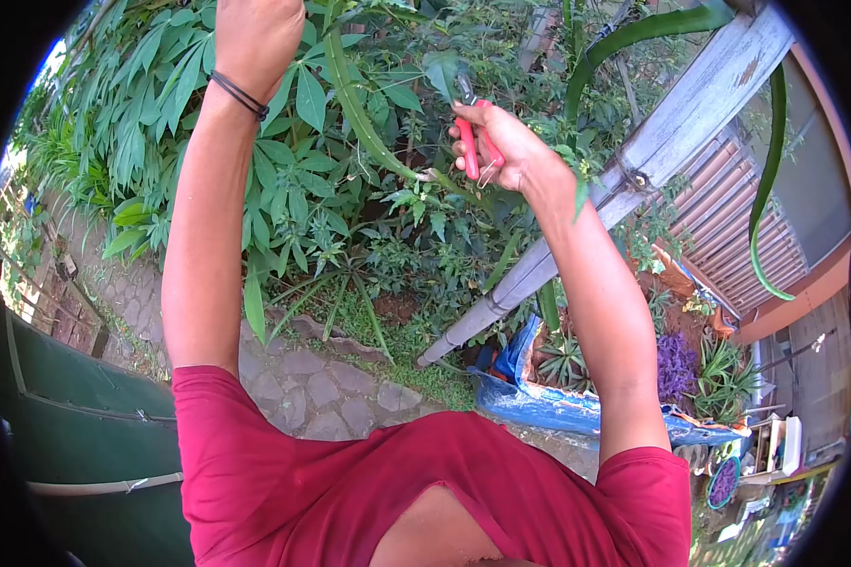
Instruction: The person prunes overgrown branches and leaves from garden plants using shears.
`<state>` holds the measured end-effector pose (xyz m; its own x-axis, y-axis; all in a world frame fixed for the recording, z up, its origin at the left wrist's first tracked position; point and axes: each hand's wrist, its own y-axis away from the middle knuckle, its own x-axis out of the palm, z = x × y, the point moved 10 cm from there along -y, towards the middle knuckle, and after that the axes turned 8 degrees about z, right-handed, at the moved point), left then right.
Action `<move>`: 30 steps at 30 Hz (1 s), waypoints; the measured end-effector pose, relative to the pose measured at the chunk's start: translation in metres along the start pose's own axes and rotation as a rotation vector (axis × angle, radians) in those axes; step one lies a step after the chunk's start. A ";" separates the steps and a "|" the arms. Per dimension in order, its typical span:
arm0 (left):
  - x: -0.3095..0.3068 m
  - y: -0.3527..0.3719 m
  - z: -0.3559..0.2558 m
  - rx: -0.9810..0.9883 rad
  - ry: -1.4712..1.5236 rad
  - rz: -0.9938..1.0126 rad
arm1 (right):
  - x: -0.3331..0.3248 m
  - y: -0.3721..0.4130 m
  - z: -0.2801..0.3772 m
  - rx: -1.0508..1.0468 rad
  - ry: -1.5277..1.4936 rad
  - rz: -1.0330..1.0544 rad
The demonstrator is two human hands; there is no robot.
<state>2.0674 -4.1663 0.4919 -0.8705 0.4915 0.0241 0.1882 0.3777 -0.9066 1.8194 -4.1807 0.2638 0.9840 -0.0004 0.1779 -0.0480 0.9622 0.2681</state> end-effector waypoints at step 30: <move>-0.053 0.602 -0.056 -0.875 -0.502 -0.639 | 0.018 0.125 -0.135 -0.045 0.377 0.837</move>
<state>2.2521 -3.9212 -0.0311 -0.9631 -0.2681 0.0224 -0.2674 0.9445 -0.1906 1.8543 -4.0235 0.1728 0.6220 0.7826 -0.0251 -0.7713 0.6179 0.1525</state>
